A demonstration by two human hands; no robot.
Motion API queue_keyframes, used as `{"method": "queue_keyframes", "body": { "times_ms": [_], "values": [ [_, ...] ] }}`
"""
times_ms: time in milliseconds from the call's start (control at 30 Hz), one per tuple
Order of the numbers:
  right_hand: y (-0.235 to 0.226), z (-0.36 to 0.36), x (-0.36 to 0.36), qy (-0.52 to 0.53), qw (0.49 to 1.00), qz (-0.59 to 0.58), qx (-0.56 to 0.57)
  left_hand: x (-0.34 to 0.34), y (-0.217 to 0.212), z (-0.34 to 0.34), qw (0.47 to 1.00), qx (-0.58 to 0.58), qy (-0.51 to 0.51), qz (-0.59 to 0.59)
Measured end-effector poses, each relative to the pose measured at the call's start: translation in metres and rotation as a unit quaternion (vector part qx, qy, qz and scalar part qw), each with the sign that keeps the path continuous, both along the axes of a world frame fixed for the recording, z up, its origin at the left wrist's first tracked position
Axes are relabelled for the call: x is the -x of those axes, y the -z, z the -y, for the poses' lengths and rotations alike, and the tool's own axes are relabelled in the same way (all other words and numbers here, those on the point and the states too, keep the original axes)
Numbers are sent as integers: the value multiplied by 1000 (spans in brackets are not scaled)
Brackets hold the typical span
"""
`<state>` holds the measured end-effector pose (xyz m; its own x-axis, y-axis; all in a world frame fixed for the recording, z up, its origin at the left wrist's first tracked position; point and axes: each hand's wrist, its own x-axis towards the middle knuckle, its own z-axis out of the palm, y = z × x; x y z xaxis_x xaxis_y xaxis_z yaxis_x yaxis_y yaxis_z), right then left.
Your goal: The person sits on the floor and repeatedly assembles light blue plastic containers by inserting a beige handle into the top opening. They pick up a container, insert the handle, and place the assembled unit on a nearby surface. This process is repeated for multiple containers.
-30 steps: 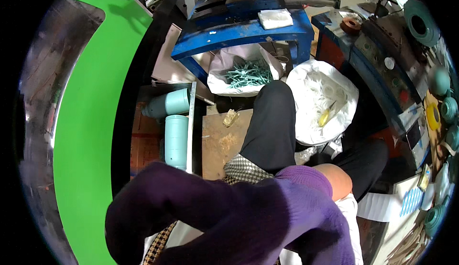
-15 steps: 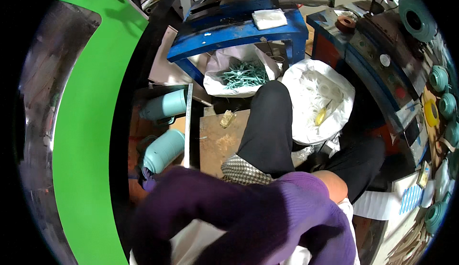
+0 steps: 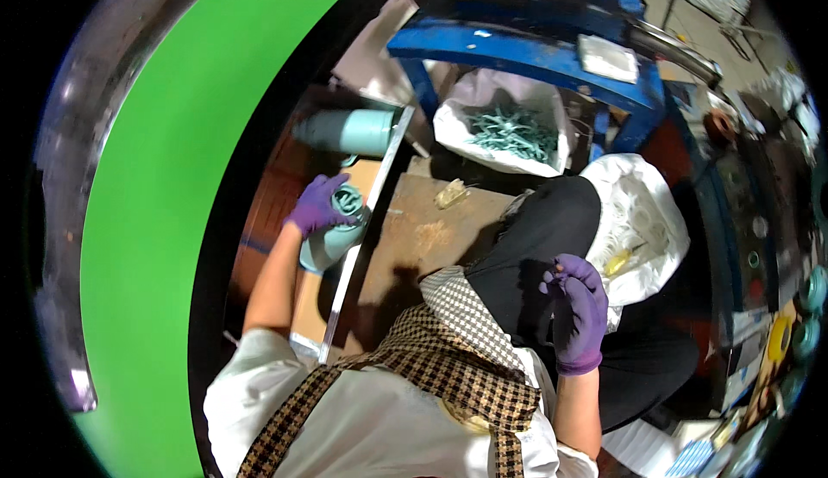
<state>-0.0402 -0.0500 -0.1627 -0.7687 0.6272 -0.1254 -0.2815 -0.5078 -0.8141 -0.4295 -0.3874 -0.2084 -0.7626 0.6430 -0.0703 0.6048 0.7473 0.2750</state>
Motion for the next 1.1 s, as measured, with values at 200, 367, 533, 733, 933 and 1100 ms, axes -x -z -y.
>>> {"method": "queue_keyframes", "body": {
  "times_ms": [200, 367, 533, 733, 933, 1100],
  "values": [
    [32, 15, 10, -27, 967, 73, -243, -12, -16, -4, 953, 21, 210, -218],
    [-29, 54, 35, -85, 733, -5, -675, -94, -76, -67, 938, -227, 195, -176],
    [-22, 75, 47, 97, 693, 45, -713, -185, -118, -159, 845, -392, 288, -222],
    [4, 51, 23, 194, 598, 134, -766, -220, -86, -213, 847, -398, 290, -201],
    [5, 40, 17, 37, 684, 209, -698, -233, -72, -223, 853, -390, 296, -183],
    [15, 41, 10, -14, 712, 218, -667, -235, -66, -220, 859, -346, 339, -165]
  ]
}}
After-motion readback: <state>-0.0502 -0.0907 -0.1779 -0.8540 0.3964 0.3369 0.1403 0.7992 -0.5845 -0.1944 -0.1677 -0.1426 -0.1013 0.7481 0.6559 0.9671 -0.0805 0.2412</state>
